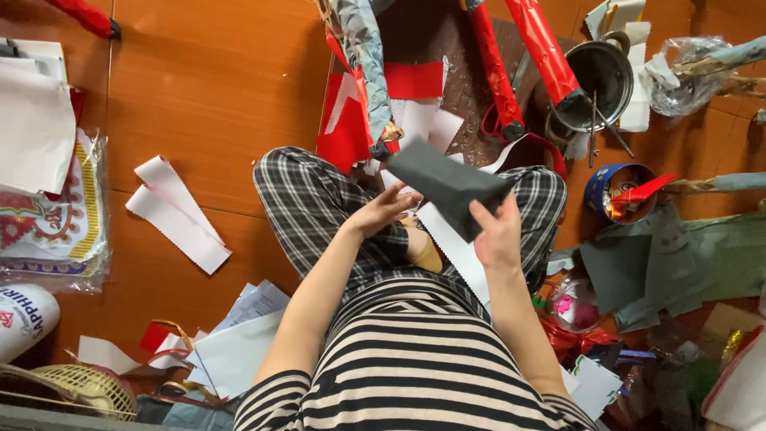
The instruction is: Applying paper strips and glue to construct a giraffe-shaped paper craft model.
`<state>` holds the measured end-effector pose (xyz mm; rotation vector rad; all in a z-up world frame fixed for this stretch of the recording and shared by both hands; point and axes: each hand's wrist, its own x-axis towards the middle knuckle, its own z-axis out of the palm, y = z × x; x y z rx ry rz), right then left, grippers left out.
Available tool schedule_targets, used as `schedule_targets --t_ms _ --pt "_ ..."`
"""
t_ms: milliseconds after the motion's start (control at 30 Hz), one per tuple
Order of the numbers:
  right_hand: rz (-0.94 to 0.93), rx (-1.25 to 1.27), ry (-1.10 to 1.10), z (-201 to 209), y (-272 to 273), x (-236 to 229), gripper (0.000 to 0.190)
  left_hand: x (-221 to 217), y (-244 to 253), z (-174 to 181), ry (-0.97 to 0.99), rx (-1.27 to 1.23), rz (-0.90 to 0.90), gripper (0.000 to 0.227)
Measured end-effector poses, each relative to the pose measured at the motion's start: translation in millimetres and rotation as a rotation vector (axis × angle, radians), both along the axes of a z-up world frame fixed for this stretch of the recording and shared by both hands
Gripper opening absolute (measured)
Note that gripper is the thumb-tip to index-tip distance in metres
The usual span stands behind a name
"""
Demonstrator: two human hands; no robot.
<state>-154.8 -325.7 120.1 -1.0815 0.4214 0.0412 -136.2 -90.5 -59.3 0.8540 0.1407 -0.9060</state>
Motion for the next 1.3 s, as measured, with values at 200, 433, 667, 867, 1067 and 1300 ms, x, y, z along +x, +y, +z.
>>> schedule_targets --t_ms 200,433,667,867,1067,1300 --pt "-0.017 -0.145 -0.047 -30.1 -2.9 12.7 0.052 15.0 13.3 59.5 0.205 -0.037 0.225 0.053" --pt "0.013 -0.605 0.019 -53.1 -22.3 0.8 0.04 0.9 2.1 15.8 0.173 0.251 0.224 0.04" --pt "0.12 -0.99 0.161 -56.0 -24.8 17.7 0.057 16.4 -1.5 -33.7 -0.236 0.676 0.476 0.046" --pt "0.311 -1.496 -0.33 -54.5 2.2 52.8 0.066 98.9 0.6 -95.7 -0.241 0.786 0.693 0.06" --pt "0.483 -0.743 -0.072 -86.7 64.1 153.5 0.04 128.1 -21.0 -88.0 -0.096 0.598 0.696 0.06" --pt "0.596 -0.265 0.218 -78.4 128.5 237.1 0.038 140.6 -33.0 -94.2 -0.014 0.291 0.732 0.048"
